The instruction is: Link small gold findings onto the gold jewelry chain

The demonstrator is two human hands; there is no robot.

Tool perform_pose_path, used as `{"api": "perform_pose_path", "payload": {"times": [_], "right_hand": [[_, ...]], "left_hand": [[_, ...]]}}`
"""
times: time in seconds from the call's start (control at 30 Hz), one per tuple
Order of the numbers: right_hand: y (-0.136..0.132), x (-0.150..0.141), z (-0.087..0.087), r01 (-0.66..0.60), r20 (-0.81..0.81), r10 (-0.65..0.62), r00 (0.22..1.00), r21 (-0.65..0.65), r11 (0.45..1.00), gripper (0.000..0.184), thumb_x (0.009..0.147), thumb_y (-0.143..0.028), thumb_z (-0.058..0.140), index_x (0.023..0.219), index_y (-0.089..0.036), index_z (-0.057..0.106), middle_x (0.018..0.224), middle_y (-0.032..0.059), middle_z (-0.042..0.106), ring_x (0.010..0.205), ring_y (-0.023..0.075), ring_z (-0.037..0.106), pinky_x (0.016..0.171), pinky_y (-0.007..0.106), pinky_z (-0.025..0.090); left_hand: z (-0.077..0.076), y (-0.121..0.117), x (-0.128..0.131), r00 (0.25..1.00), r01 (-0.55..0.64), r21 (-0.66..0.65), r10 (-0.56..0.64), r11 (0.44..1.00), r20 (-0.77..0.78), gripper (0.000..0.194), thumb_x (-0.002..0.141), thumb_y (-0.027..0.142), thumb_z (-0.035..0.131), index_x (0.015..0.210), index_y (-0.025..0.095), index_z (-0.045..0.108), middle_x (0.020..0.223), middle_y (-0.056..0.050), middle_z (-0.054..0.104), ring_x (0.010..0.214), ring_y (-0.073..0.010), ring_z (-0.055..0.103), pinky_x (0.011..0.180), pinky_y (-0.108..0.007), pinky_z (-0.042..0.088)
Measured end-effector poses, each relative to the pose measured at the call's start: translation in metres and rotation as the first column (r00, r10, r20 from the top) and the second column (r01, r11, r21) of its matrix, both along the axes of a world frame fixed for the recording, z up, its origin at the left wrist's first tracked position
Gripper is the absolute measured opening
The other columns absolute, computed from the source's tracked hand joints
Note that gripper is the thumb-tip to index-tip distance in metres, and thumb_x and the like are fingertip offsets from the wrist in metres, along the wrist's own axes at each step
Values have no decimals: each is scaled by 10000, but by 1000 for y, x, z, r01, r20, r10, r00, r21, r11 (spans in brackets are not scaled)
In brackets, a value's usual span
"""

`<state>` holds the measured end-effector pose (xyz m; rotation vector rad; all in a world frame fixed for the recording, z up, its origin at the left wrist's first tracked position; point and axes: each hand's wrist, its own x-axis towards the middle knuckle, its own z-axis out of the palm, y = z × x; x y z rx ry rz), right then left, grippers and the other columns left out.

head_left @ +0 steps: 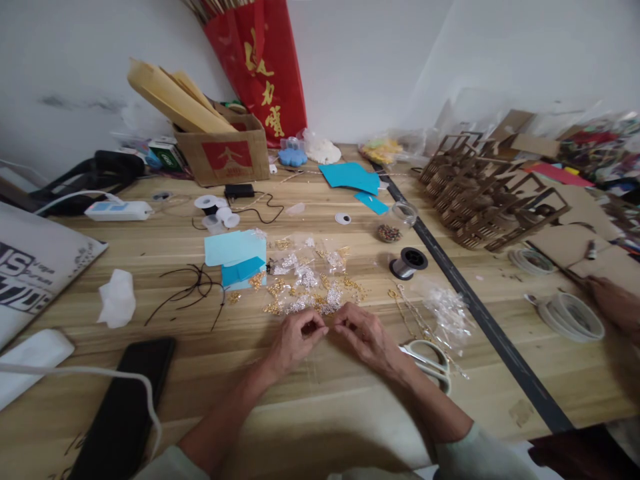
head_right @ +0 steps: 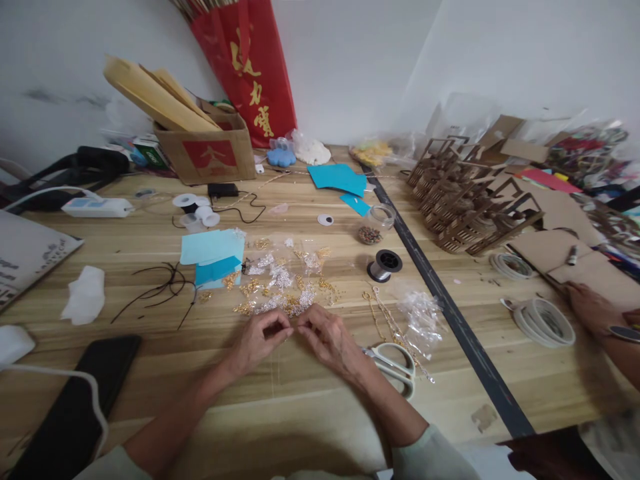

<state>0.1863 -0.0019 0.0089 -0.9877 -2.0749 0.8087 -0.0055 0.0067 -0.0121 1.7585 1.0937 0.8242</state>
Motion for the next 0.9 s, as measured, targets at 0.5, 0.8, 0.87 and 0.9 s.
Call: {"api": "perform_pose_path", "payload": {"times": [0.5, 0.8, 0.87, 0.9], "right_hand": [[-6, -11, 0, -90, 59, 89, 994, 30, 995, 158, 968, -191, 433, 997, -189, 588, 934, 78, 589, 836, 165, 589, 760, 283, 502], [-9, -6, -3, 126, 18, -133, 991, 206, 970, 160, 934, -191, 494, 1065, -216, 582, 1035, 110, 545, 936, 209, 591, 750, 326, 545], [-9, -6, -5, 80, 57, -93, 994, 194, 978, 180, 944, -196, 480, 1087, -219, 587, 1005, 102, 572, 938, 206, 599, 766, 324, 546], [-8, -7, -5, 62, 73, -76, 994, 178, 982, 199, 950, -199, 471, 1111, -221, 586, 1012, 101, 583, 936, 201, 606, 774, 320, 545]], "left_hand": [[-1, -7, 2, 979, 63, 109, -40, 992, -199, 131, 837, 224, 523, 723, 168, 554, 709, -25, 594, 670, -157, 523, 635, -258, 396], [11, 0, -2, 987, 32, -173, -4, 984, 162, 261, 827, 354, 557, 654, 159, 547, 614, 12, 520, 603, -123, 472, 585, -224, 363], [13, 1, -2, 983, 39, -190, -3, 981, 185, 269, 820, 362, 566, 648, 157, 548, 608, 14, 509, 594, -120, 463, 579, -224, 357], [13, 1, -2, 982, 42, -193, -5, 980, 188, 272, 816, 366, 572, 647, 154, 551, 610, 13, 509, 595, -120, 462, 580, -224, 355]]}}
